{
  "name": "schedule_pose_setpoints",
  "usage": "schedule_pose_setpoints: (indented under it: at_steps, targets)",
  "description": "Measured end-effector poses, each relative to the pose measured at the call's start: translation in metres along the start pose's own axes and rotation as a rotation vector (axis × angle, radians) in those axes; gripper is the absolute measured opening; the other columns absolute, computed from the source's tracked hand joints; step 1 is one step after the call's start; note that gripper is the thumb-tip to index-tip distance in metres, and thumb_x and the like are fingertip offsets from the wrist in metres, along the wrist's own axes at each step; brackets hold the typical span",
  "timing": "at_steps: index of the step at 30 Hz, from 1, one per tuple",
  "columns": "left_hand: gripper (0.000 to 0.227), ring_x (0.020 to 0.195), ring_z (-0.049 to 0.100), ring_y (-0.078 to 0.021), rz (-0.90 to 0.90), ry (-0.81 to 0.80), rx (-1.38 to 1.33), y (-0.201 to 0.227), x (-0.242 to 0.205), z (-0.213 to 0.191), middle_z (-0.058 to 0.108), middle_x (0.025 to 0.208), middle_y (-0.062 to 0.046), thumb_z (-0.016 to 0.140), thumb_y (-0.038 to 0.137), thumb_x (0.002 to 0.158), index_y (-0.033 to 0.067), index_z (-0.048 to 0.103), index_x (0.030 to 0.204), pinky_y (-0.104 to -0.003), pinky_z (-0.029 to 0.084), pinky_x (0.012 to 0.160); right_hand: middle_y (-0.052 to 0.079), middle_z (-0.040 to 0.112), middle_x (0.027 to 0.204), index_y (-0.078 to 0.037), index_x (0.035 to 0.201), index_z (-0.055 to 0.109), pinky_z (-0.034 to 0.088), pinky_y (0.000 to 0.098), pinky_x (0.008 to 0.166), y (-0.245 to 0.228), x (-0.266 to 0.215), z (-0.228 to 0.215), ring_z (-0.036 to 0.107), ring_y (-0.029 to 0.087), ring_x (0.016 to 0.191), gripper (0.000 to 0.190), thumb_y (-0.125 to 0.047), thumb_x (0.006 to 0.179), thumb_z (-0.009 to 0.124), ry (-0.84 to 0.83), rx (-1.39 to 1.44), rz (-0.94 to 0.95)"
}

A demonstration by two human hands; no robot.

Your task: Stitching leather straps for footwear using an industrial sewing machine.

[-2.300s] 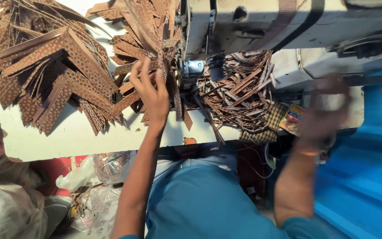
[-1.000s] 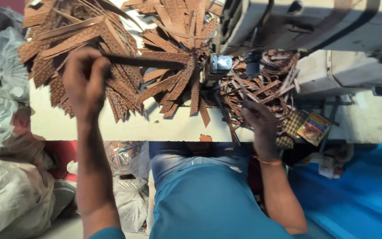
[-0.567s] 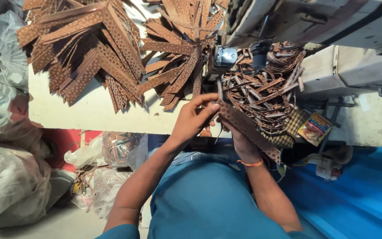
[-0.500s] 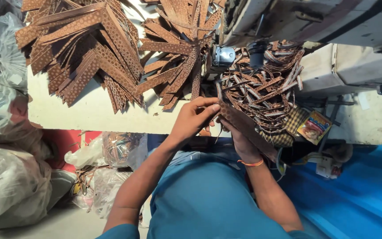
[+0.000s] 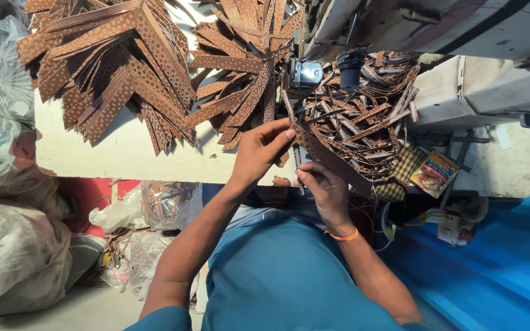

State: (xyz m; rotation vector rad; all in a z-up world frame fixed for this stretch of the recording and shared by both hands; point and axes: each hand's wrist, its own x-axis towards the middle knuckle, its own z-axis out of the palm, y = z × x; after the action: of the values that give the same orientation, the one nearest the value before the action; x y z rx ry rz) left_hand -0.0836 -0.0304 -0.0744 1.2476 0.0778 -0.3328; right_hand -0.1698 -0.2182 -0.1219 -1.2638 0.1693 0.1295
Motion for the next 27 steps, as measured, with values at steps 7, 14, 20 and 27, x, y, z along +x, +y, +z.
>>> schedule_pose_setpoints:
  at_steps: [7, 14, 20, 27]
  targets:
    - [0.032, 0.066, 0.059, -0.0042, 0.044, 0.01, -0.046, -0.008, 0.003, 0.0, 0.072, 0.092, -0.002, 0.069, 0.012, 0.1, -0.0036, 0.068, 0.128, -0.023, 0.048, 0.054, 0.01, 0.069, 0.117, 0.005, 0.124, 0.069, 0.054, 0.0282, 0.097, -0.046, -0.013, 0.016, 0.067, 0.015, 0.106, 0.023, 0.003, 0.103, 0.061, -0.164, -0.18, -0.143]
    - [0.034, 0.068, 0.06, -0.0063, 0.052, 0.027, -0.111, -0.021, 0.003, 0.0, 0.071, 0.092, -0.004, 0.07, 0.012, 0.1, -0.0046, 0.067, 0.13, -0.023, 0.05, 0.056, 0.005, 0.065, 0.117, 0.001, 0.122, 0.067, 0.058, 0.0275, 0.096, -0.054, -0.015, 0.022, 0.067, 0.014, 0.106, 0.026, 0.005, 0.098, 0.061, -0.125, -0.132, -0.14]
    - [0.035, 0.087, 0.069, -0.0083, 0.068, -0.111, 0.221, -0.021, -0.019, 0.012, 0.077, 0.104, -0.005, 0.069, 0.017, 0.1, -0.0007, 0.07, 0.13, -0.025, 0.059, 0.072, 0.009, 0.069, 0.114, -0.004, 0.107, 0.075, 0.053, 0.0309, 0.096, -0.107, 0.008, 0.02, 0.066, 0.019, 0.109, 0.015, -0.005, 0.092, 0.075, 0.018, -0.852, -0.619]
    - [0.032, 0.087, 0.066, -0.0063, -0.158, -0.173, 0.088, -0.021, -0.038, 0.022, 0.074, 0.1, -0.004, 0.064, 0.02, 0.105, 0.0034, 0.072, 0.131, -0.027, 0.06, 0.072, 0.007, 0.078, 0.106, -0.006, 0.104, 0.079, 0.056, 0.0268, 0.087, -0.098, 0.029, 0.007, 0.074, 0.014, 0.097, 0.013, -0.01, 0.093, 0.077, -0.046, -0.686, -0.126]
